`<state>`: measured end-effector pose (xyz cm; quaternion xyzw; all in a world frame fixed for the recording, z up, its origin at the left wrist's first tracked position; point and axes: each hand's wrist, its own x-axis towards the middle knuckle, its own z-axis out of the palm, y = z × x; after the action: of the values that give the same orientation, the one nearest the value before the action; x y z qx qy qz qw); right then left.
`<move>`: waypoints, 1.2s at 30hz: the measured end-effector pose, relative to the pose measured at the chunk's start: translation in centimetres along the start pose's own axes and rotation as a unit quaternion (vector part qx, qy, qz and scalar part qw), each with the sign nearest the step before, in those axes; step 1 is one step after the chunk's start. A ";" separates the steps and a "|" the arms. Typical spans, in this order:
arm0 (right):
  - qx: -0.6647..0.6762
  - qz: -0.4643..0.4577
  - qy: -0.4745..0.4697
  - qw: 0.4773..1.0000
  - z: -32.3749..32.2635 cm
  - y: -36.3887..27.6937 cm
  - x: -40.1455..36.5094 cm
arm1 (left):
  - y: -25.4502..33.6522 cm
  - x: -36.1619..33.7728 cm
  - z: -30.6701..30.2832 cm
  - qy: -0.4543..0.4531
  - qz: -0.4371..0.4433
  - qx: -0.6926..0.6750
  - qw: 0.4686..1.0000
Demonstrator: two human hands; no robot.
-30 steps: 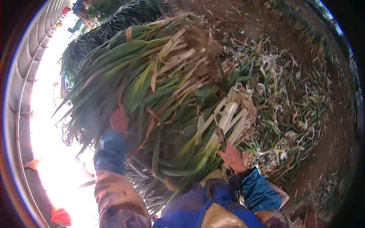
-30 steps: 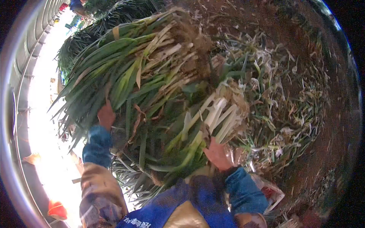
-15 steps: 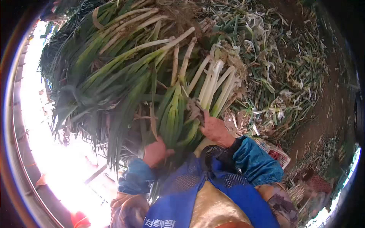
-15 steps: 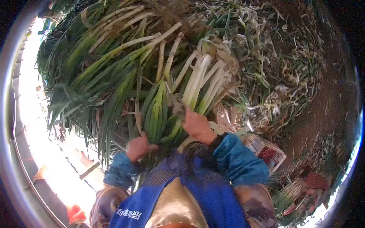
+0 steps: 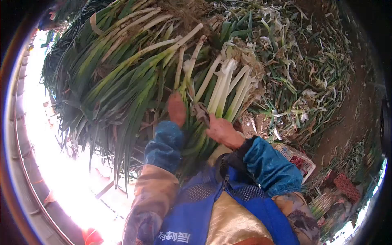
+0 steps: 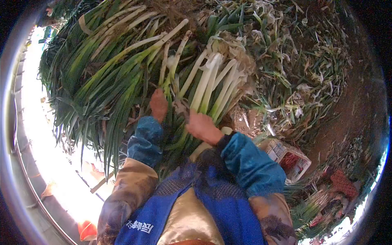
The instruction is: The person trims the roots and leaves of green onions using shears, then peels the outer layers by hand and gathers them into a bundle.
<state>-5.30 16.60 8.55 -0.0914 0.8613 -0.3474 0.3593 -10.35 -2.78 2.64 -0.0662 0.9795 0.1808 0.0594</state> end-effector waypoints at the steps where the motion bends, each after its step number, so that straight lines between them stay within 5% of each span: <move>1: 0.016 0.010 0.018 1.000 0.0 0.4 1.0 | -0.2 0.3 0.8 -0.004 0.003 0.030 1.000; 9: 0.042 0.019 -0.001 0.999 -3.0 -1.2 -2.3 | 0.6 0.9 3.8 0.063 0.008 0.162 0.985; 15: 0.047 -0.002 -0.020 0.999 -2.4 -1.6 -5.3 | 1.7 0.6 -1.3 -0.025 -0.068 0.011 0.997; 18: 0.033 0.031 -0.029 0.999 -2.3 -1.6 -4.7 | 1.4 -1.4 -3.8 -0.046 -0.030 -0.049 0.997; 21: 0.024 0.069 0.036 0.997 -1.7 0.2 -2.1 | 1.4 -4.9 -5.1 -0.132 -0.109 -0.077 0.982; 27: 0.000 0.020 -0.026 0.999 -1.8 -0.7 -5.7 | 1.0 -5.2 -4.3 -0.219 -0.050 0.014 0.974; 30: -0.019 0.000 -0.016 1.000 -1.2 -0.6 -5.5 | 0.3 -3.1 -1.4 -0.095 -0.021 0.010 0.995; 33: -0.005 -0.046 0.023 0.999 -1.6 -0.7 -3.8 | 0.4 -2.3 -0.6 -0.188 -0.076 0.015 0.979; 36: -0.019 0.016 0.048 0.999 -1.6 -0.5 -0.8 | 0.3 -3.6 -2.0 -0.194 -0.050 -0.050 0.979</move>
<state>-5.85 17.39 10.07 -0.0673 0.8855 -0.3289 0.3212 -7.03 -2.88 5.12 -0.0820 0.9346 0.2356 0.2536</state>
